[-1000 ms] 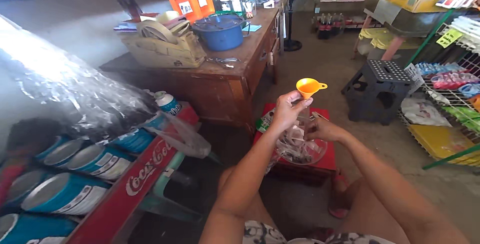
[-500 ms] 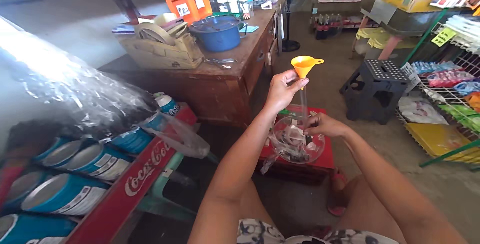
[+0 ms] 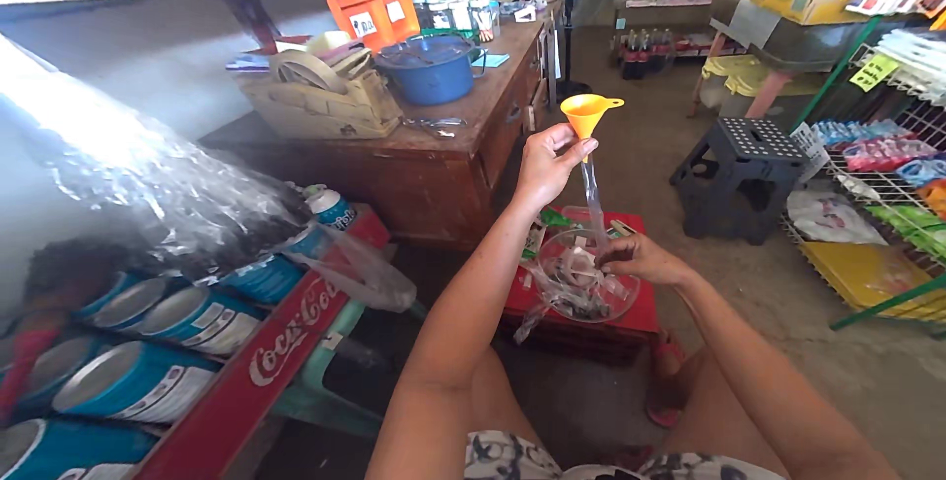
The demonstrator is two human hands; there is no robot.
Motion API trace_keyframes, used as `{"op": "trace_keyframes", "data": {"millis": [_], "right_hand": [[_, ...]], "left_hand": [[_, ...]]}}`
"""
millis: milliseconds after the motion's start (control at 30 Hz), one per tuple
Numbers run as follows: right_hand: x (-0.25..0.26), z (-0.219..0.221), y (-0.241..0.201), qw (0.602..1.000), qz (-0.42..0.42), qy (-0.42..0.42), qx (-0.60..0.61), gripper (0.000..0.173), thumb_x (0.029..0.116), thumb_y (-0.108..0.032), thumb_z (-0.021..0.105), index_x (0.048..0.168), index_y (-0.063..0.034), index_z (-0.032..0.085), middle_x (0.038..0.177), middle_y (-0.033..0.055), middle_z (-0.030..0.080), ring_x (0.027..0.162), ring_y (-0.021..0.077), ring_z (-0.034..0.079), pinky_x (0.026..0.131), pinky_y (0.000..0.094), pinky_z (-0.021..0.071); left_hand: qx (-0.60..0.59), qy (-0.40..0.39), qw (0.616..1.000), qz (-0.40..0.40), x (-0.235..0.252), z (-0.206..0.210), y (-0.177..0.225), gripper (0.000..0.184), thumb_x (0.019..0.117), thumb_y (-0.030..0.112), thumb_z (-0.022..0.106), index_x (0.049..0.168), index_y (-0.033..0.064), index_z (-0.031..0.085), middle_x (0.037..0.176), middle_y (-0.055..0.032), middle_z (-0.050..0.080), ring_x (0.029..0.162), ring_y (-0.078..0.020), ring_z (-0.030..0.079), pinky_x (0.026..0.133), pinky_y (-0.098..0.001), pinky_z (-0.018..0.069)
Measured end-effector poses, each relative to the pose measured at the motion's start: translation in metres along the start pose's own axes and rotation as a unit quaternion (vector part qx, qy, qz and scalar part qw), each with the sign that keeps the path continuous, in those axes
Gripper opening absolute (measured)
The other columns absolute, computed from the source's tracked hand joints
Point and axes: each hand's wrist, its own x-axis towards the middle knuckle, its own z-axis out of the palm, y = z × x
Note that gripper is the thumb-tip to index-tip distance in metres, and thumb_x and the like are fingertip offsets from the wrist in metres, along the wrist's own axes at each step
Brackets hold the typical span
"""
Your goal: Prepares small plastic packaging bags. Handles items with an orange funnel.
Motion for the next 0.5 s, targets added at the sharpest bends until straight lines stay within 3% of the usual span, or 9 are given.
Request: {"op": "trace_keyframes", "data": {"millis": [133, 167, 233, 267, 367, 433, 500], "right_hand": [[0.002, 0.002, 0.005, 0.997, -0.033, 0.018, -0.060, 0.016, 0.0979, -0.011, 0.062, 0.096, 0.0015, 0.072, 0.090, -0.0034, 0.072, 0.082, -0.0046, 0.064, 0.079, 0.0175, 0.0528], [0.002, 0.002, 0.004, 0.996, -0.040, 0.011, -0.084, 0.019, 0.0992, -0.012, 0.060, 0.100, 0.0028, 0.072, 0.096, -0.0002, 0.072, 0.087, -0.0040, 0.063, 0.083, 0.0177, 0.0514], [0.005, 0.000, -0.005, 0.994, -0.049, -0.017, -0.093, 0.033, 0.0978, -0.009, 0.058, 0.125, 0.0073, 0.066, 0.124, 0.0134, 0.069, 0.113, 0.0081, 0.064, 0.102, 0.0264, 0.0504], [0.007, 0.001, -0.012, 0.995, -0.052, -0.008, -0.088, 0.035, 0.0972, -0.010, 0.060, 0.128, 0.0073, 0.064, 0.126, 0.0143, 0.068, 0.115, 0.0100, 0.064, 0.103, 0.0273, 0.0503], [0.019, 0.004, -0.024, 0.993, -0.060, 0.059, -0.080, 0.012, 0.0948, -0.008, 0.068, 0.100, 0.0020, 0.073, 0.097, 0.0007, 0.071, 0.089, -0.0014, 0.065, 0.084, 0.0188, 0.0547], [0.025, 0.003, -0.029, 0.990, -0.050, 0.067, -0.111, 0.010, 0.0936, -0.010, 0.071, 0.093, 0.0003, 0.073, 0.086, -0.0026, 0.068, 0.076, -0.0034, 0.059, 0.074, 0.0171, 0.0515], [0.026, 0.001, -0.032, 0.988, -0.052, 0.070, -0.126, 0.012, 0.0953, -0.011, 0.069, 0.091, -0.0006, 0.071, 0.082, -0.0036, 0.066, 0.073, -0.0041, 0.057, 0.072, 0.0164, 0.0492]], "left_hand": [[-0.005, -0.009, 1.000, 0.011, -0.001, 0.004, 0.004, 0.015, 0.0945, 0.004, 0.070, 0.107, -0.0053, 0.068, 0.097, -0.0074, 0.074, 0.090, -0.0040, 0.069, 0.087, -0.0226, 0.0566], [-0.006, -0.014, 1.000, 0.013, -0.003, 0.005, 0.003, 0.015, 0.0943, 0.004, 0.070, 0.107, -0.0053, 0.068, 0.097, -0.0076, 0.074, 0.090, -0.0041, 0.069, 0.087, -0.0225, 0.0565], [-0.010, -0.023, 1.000, 0.012, -0.005, 0.007, 0.002, 0.016, 0.0942, 0.003, 0.070, 0.107, -0.0056, 0.068, 0.097, -0.0079, 0.074, 0.090, -0.0044, 0.069, 0.087, -0.0227, 0.0566], [-0.011, -0.025, 1.000, 0.011, -0.006, 0.009, 0.001, 0.015, 0.0940, 0.003, 0.070, 0.107, -0.0055, 0.069, 0.096, -0.0076, 0.074, 0.089, -0.0041, 0.069, 0.087, -0.0225, 0.0567], [-0.014, -0.024, 1.000, 0.002, -0.009, 0.012, -0.001, 0.013, 0.0940, 0.002, 0.069, 0.105, -0.0049, 0.069, 0.094, -0.0064, 0.074, 0.087, -0.0031, 0.069, 0.085, -0.0217, 0.0565], [-0.015, -0.021, 1.000, 0.000, -0.009, 0.012, -0.001, 0.013, 0.0942, 0.002, 0.069, 0.105, -0.0047, 0.069, 0.095, -0.0065, 0.074, 0.088, -0.0033, 0.069, 0.085, -0.0219, 0.0566], [-0.016, -0.018, 1.000, -0.001, -0.009, 0.010, 0.000, 0.013, 0.0947, 0.003, 0.069, 0.105, -0.0044, 0.069, 0.096, -0.0064, 0.074, 0.088, -0.0032, 0.069, 0.085, -0.0218, 0.0564]]}}
